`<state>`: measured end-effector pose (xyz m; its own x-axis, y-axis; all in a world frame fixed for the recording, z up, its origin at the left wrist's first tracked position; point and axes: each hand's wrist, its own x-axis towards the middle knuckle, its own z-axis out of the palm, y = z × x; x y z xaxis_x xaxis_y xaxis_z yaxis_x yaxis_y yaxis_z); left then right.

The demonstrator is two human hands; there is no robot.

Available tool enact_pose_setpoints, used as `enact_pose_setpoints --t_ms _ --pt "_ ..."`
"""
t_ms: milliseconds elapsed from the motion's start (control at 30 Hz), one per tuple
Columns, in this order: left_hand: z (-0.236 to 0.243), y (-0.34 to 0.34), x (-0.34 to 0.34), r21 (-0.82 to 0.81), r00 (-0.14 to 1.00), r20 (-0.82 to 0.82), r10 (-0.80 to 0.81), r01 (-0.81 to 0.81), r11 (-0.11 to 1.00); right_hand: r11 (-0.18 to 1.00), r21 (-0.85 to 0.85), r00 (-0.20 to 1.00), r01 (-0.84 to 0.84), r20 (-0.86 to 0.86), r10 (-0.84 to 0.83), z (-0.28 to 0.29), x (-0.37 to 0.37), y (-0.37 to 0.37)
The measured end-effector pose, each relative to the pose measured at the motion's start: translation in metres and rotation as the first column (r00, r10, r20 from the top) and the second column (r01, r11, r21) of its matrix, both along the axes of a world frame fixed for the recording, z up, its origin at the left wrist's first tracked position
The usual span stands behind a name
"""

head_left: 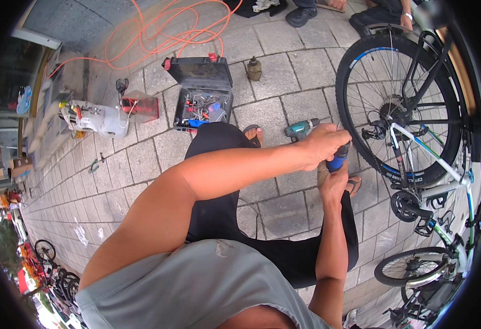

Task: The person sits on the ground and uses a cordless drill to work on a bicycle's rear wheel and frame. They handle a small blue tube and a screwdriver, applying material to the drill bit and then to the bike. The person continues to adjust components near the rear wheel and frame.

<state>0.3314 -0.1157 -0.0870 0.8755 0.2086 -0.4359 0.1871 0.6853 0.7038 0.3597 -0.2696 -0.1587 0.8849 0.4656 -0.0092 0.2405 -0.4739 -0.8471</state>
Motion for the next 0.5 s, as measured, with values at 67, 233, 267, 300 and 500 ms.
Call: enact_pose_setpoints --t_ms 67,233,267,300,500 --pt "-0.001 -0.001 -0.002 0.044 1.0 -0.004 -0.014 0.015 0.999 0.997 0.066 0.999 -0.032 0.007 0.031 -0.009 0.001 -0.001" --pt "0.027 -0.003 -0.021 0.34 0.999 0.035 -0.032 0.018 0.94 0.995 0.007 0.995 -0.095 -0.009 0.096 -0.033 0.014 -0.011" --pt "0.035 0.0 -0.025 0.318 0.998 0.057 -0.029 0.009 0.948 0.994 0.03 0.992 -0.106 -0.059 0.108 -0.021 0.01 -0.009" --pt "0.037 0.001 -0.028 0.326 0.994 0.104 -0.017 -0.018 0.945 0.992 0.041 0.991 -0.119 -0.064 0.121 -0.017 0.007 -0.009" --pt "0.064 0.017 -0.054 0.297 0.964 0.263 -0.045 -0.037 0.954 0.956 0.265 0.978 -0.124 -0.132 0.163 0.036 -0.03 0.007"
